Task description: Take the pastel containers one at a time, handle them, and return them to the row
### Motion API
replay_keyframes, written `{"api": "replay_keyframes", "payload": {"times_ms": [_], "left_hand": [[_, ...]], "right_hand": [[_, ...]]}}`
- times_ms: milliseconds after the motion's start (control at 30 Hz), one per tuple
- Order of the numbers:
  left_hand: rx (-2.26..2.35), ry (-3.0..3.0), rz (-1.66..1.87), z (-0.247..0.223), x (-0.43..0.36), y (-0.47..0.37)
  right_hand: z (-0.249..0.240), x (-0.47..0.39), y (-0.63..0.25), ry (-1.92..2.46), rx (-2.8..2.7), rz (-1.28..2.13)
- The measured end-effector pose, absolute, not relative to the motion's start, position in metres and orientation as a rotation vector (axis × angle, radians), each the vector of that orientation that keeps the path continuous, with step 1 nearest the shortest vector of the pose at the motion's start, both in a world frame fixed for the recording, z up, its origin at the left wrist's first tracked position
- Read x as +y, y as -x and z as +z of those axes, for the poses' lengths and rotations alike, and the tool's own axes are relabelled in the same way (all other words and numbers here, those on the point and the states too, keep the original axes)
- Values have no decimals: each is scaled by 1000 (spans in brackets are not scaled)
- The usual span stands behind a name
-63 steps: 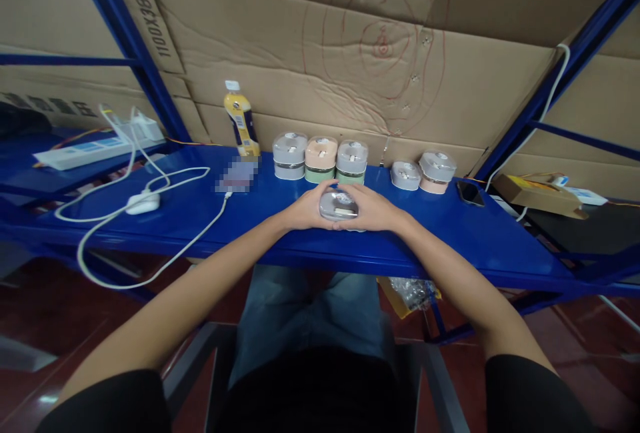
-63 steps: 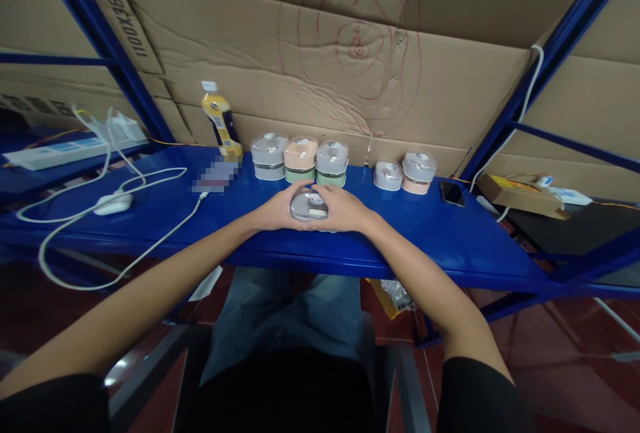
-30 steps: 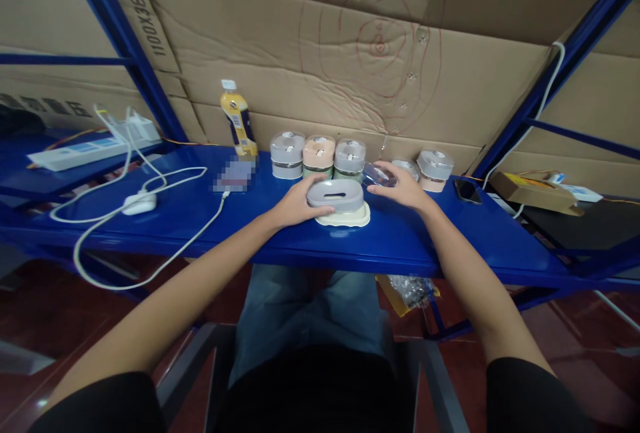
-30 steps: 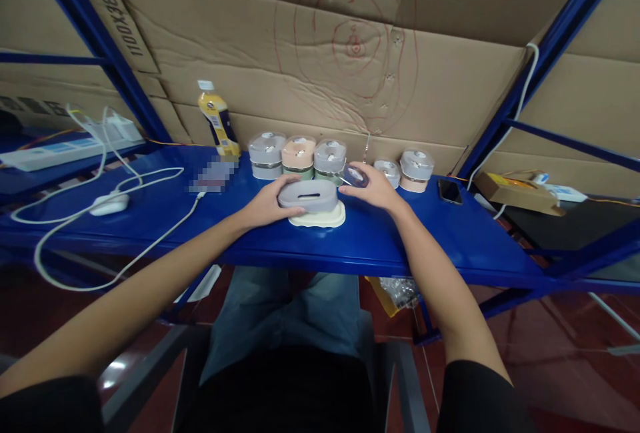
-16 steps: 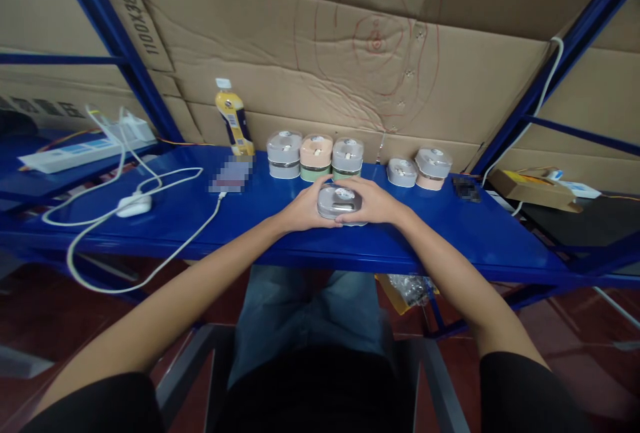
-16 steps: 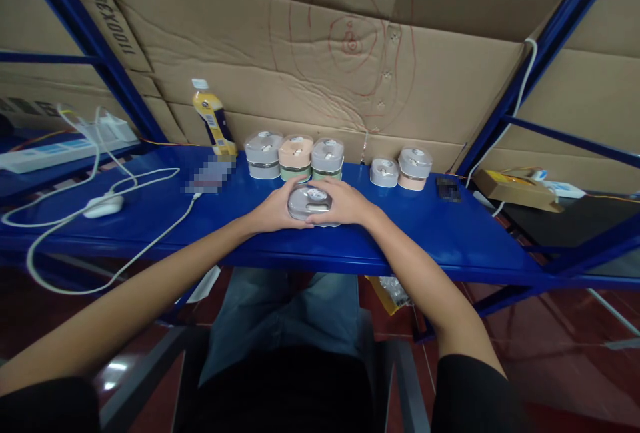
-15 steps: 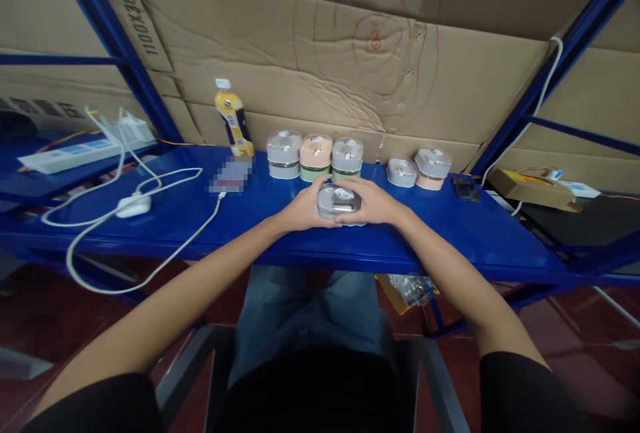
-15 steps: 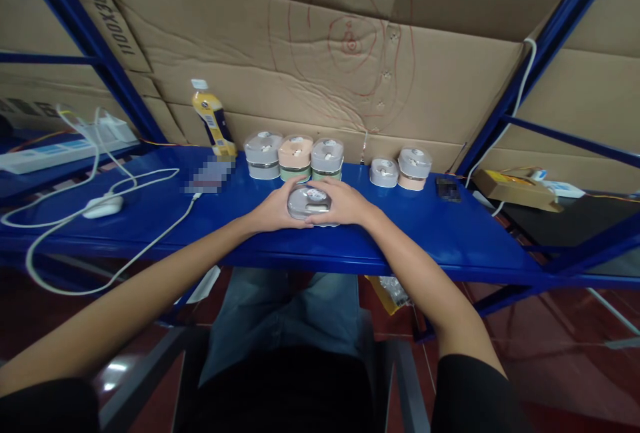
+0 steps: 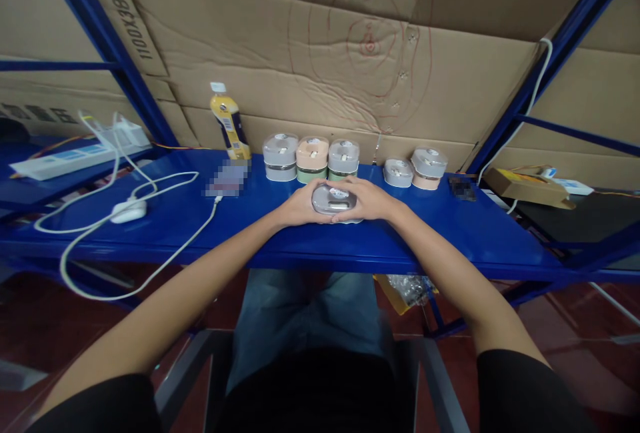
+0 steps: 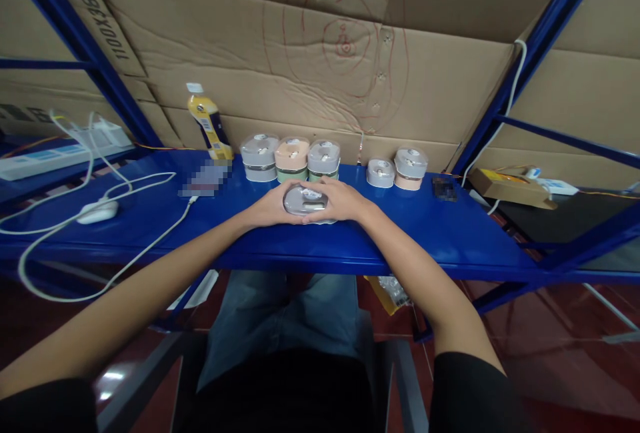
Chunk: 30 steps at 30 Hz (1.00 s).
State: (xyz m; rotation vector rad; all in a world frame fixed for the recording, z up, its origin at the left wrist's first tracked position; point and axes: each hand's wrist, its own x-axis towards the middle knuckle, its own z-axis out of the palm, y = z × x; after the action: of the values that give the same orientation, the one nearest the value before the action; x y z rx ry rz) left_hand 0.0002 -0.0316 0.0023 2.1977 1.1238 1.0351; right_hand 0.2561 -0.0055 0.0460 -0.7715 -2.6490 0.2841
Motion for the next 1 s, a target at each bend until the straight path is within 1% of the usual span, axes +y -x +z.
{"api": "replay_keyframes", "payload": {"times_ms": [333, 467, 533, 600, 667, 733, 833, 933, 1000], "left_hand": [[1080, -2194, 1002, 4, -30, 2], [1116, -2174, 1004, 6, -33, 2], [1143, -2177, 1011, 6, -35, 3], [1159, -2179, 1013, 6, -36, 3], [1163, -2183, 1020, 5, -35, 4], [1148, -2189, 1038, 4, -34, 4], [1129, -2198, 1062, 2, -34, 4], [1161, -2190, 1040, 4, -37, 3], [1190, -2168, 1002, 7, -39, 2]], "right_hand": [[44, -3, -250, 768, -2667, 265], [55, -5, -266, 800, -2592, 299], [67, -2, -299, 1005, -2430, 272], [80, 7, -348, 1474, -2170, 190], [87, 20, -403, 1974, -1738, -25], [86, 36, -449, 2285, -1308, -147], [72, 57, -492, 2455, -1135, -111], [53, 75, -509, 2526, -1172, -31], [43, 83, -517, 2497, -1240, -92]]}}
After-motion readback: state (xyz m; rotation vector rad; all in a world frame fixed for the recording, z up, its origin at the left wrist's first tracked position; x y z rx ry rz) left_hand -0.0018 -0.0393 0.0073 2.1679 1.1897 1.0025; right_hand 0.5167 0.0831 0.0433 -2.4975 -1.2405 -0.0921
